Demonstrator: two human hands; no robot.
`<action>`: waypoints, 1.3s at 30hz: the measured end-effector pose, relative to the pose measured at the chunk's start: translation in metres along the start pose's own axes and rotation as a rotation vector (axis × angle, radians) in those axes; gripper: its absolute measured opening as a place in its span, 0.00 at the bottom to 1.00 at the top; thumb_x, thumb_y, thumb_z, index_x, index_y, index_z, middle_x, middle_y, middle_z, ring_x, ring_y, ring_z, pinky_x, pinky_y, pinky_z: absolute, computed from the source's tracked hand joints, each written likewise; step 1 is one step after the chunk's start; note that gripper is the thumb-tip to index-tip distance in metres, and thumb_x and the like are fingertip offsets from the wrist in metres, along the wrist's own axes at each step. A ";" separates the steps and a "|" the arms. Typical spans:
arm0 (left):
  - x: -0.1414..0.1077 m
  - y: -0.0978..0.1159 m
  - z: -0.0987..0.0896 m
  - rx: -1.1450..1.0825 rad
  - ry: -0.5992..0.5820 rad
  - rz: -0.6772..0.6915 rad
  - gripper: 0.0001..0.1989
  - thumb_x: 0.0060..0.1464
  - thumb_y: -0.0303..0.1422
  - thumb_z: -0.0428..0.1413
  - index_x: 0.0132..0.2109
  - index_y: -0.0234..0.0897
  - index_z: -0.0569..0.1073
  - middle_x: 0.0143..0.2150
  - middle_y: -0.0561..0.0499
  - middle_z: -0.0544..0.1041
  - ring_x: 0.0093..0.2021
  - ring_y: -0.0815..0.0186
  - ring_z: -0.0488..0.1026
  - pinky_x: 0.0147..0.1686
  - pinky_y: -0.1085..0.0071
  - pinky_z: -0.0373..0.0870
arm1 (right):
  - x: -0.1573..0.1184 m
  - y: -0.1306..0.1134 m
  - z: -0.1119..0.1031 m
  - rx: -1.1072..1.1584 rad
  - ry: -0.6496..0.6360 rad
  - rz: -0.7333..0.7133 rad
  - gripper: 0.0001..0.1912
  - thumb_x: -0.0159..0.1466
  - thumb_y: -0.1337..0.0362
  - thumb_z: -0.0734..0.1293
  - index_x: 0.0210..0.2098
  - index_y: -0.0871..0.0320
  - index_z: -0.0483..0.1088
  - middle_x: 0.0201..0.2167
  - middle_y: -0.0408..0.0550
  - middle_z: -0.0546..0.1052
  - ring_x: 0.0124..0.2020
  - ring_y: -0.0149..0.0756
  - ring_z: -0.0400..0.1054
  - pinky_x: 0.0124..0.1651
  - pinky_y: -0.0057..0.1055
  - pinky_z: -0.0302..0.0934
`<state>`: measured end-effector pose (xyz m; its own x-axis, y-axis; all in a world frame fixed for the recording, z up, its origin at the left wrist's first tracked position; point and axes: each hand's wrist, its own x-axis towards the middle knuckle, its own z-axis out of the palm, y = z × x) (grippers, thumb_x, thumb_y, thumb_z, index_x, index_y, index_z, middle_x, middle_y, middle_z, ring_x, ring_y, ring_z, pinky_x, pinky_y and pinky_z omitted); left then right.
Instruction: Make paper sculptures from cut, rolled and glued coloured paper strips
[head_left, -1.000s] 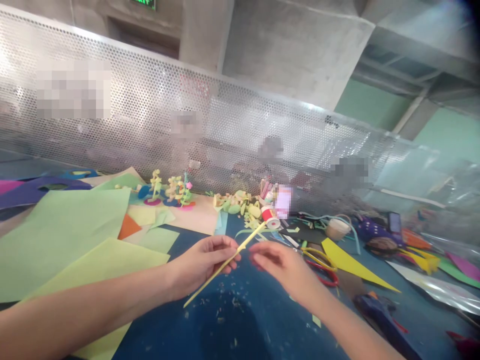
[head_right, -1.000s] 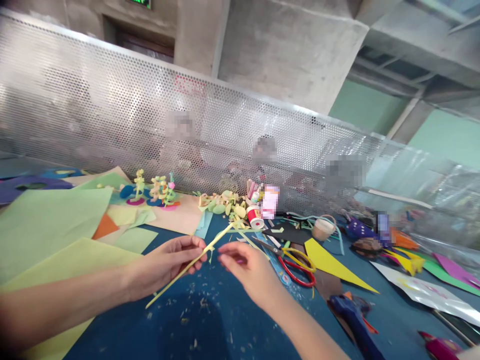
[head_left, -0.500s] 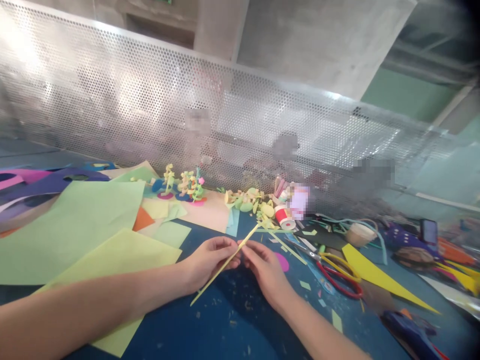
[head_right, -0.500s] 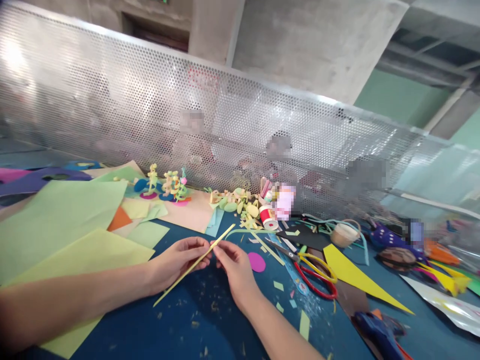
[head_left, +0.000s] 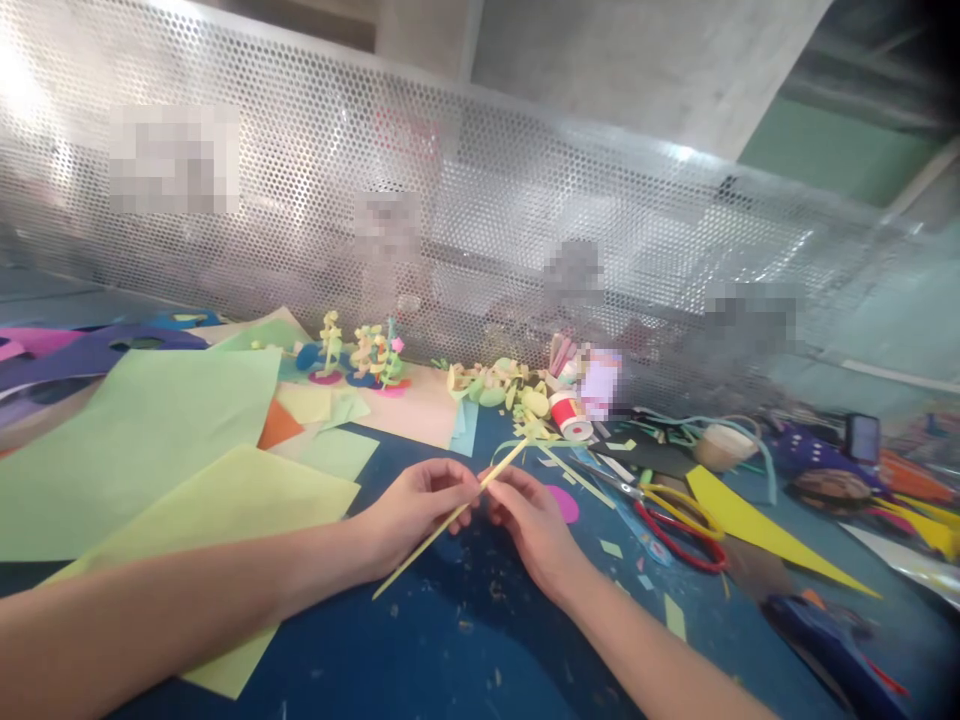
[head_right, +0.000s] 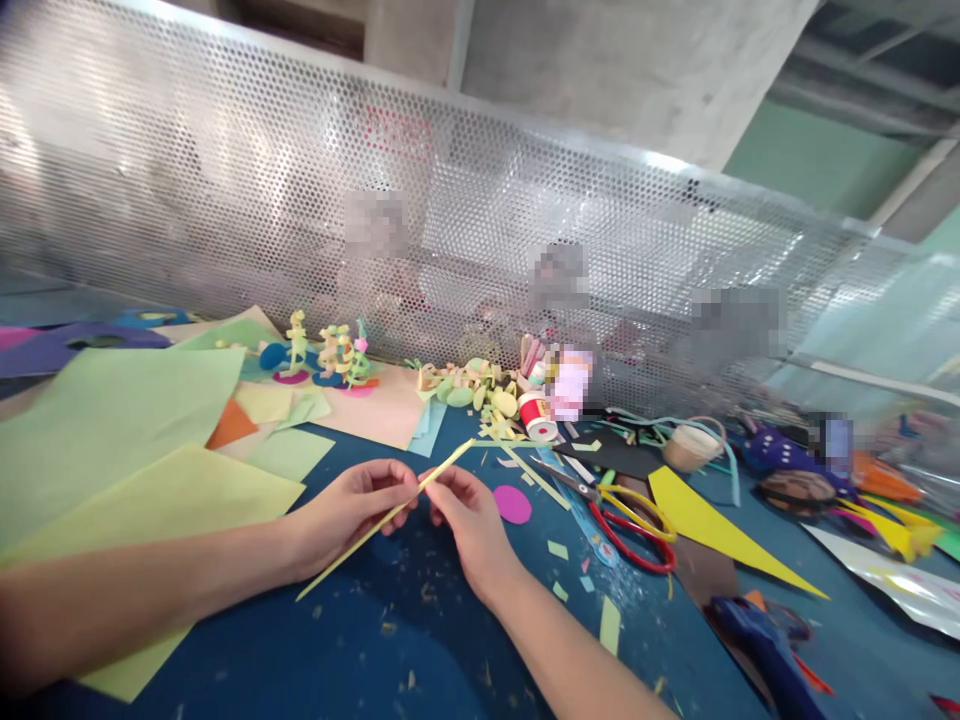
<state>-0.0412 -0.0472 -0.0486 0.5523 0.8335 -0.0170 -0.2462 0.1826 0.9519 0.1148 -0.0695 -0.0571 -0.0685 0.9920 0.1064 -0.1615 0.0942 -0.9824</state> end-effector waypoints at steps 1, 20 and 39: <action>0.000 0.000 0.000 0.003 0.001 -0.002 0.09 0.49 0.34 0.59 0.32 0.33 0.69 0.24 0.56 0.69 0.23 0.75 0.65 0.27 0.77 0.61 | 0.000 0.000 0.000 0.000 0.000 -0.001 0.05 0.57 0.63 0.66 0.30 0.58 0.73 0.21 0.39 0.67 0.23 0.27 0.55 0.28 0.27 0.49; -0.001 -0.003 0.001 0.035 0.005 0.018 0.08 0.46 0.34 0.60 0.30 0.34 0.70 0.22 0.56 0.69 0.23 0.74 0.65 0.26 0.77 0.61 | -0.002 -0.001 0.001 -0.009 0.039 0.028 0.05 0.53 0.63 0.67 0.25 0.58 0.71 0.18 0.38 0.65 0.21 0.28 0.55 0.26 0.26 0.50; 0.000 0.001 -0.002 -0.033 -0.187 -0.115 0.11 0.48 0.32 0.59 0.39 0.33 0.70 0.31 0.47 0.77 0.28 0.69 0.73 0.33 0.72 0.68 | 0.001 0.001 -0.001 0.105 0.146 0.022 0.07 0.54 0.61 0.67 0.23 0.57 0.68 0.18 0.38 0.60 0.20 0.27 0.53 0.25 0.26 0.49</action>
<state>-0.0435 -0.0459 -0.0480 0.7157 0.6954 -0.0653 -0.1970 0.2907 0.9363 0.1155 -0.0682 -0.0586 0.0697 0.9961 0.0544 -0.2638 0.0710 -0.9619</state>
